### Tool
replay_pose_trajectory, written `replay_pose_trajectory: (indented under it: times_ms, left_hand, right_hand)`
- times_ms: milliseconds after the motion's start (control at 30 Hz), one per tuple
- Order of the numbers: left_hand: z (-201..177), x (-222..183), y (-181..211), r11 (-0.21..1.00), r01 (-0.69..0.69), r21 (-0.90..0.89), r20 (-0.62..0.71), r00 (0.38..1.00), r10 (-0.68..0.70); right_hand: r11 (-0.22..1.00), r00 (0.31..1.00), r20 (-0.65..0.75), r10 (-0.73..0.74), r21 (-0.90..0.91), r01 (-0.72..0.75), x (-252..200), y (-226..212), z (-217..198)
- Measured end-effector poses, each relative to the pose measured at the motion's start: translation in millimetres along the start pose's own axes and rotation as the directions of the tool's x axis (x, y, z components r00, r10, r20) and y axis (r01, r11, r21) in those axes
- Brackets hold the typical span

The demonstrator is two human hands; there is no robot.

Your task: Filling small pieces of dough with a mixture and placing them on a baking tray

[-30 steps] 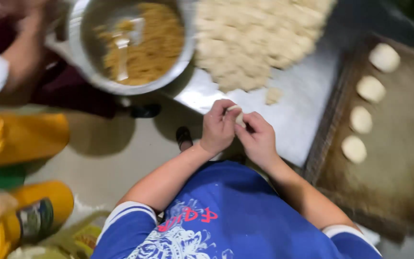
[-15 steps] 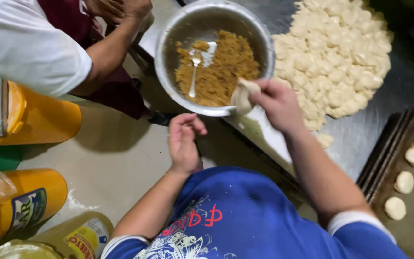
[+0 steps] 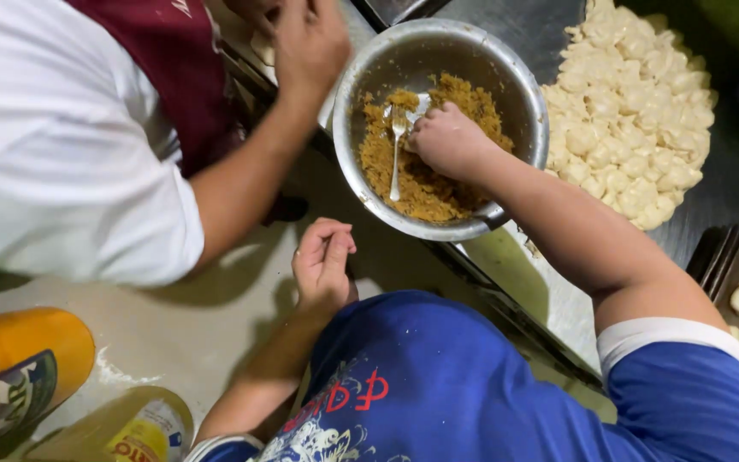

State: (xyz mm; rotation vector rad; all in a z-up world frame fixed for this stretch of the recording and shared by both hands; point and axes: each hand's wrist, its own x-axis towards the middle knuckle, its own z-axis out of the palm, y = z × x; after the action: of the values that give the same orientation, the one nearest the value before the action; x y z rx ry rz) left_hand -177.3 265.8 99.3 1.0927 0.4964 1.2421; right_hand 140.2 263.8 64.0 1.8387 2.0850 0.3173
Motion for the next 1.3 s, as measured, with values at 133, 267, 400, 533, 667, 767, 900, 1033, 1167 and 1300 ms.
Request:
replay_pose_trajectory:
  times_ms: [133, 267, 400, 533, 667, 767, 900, 1033, 1167, 1300]
  left_hand:
    - [5, 9, 13, 0.996, 0.003, 0.084, 0.188, 0.982, -0.019]
    - [24, 25, 35, 0.981, -0.117, 0.156, 0.41, 0.911, 0.043]
    - [66, 22, 32, 0.98, -0.157, 0.124, 0.566, 0.823, 0.06]
    - [114, 13, 30, 0.98, -0.158, 0.118, 0.67, 0.741, 0.039]
    - [134, -25, 25, 0.985, -0.152, 0.084, 0.767, 0.641, 0.034]
    - [131, -66, 28, 0.977, -0.149, 0.15, 0.852, 0.521, -0.051]
    - [106, -110, 28, 0.947, -0.17, 0.272, 0.853, 0.498, -0.155]
    - [76, -132, 45, 0.908, -0.16, 0.387, 0.776, 0.589, -0.227]
    - [38, -134, 53, 0.878, -0.143, 0.456, 0.654, 0.723, -0.222]
    - [3, -126, 44, 0.864, -0.076, 0.499, 0.584, 0.766, -0.269]
  right_hand:
    - [0.991, 0.972, -0.193, 0.133, 0.054, -0.125, -7, 19, 1]
    - [0.468, 0.868, -0.007, 0.497, 0.845, -0.261, -57, 42, -46]
    - [-0.275, 0.727, 0.284, 0.625, 0.952, -0.136, -113, 29, -66]
    - [-0.673, 0.623, 0.372, 0.689, 0.647, 0.358, -162, 11, -60]
    - [-0.601, 0.556, 0.368, 0.745, 0.733, 0.32, -199, 12, -35]
    - [-0.453, 0.581, 0.31, 0.752, 0.884, 0.114, -212, 11, -45]
    - [-0.064, 0.661, 0.154, 0.735, 0.985, -0.158, -193, 6, -104]
    - [0.633, 0.908, -0.026, 0.417, 0.726, -0.269, -137, 4, -86]
    - [0.93, 0.962, 0.194, 0.192, 0.278, -0.241, -85, -16, -71]
    - [0.976, 0.989, 0.024, 0.144, 0.164, -0.146, -59, -19, -11]
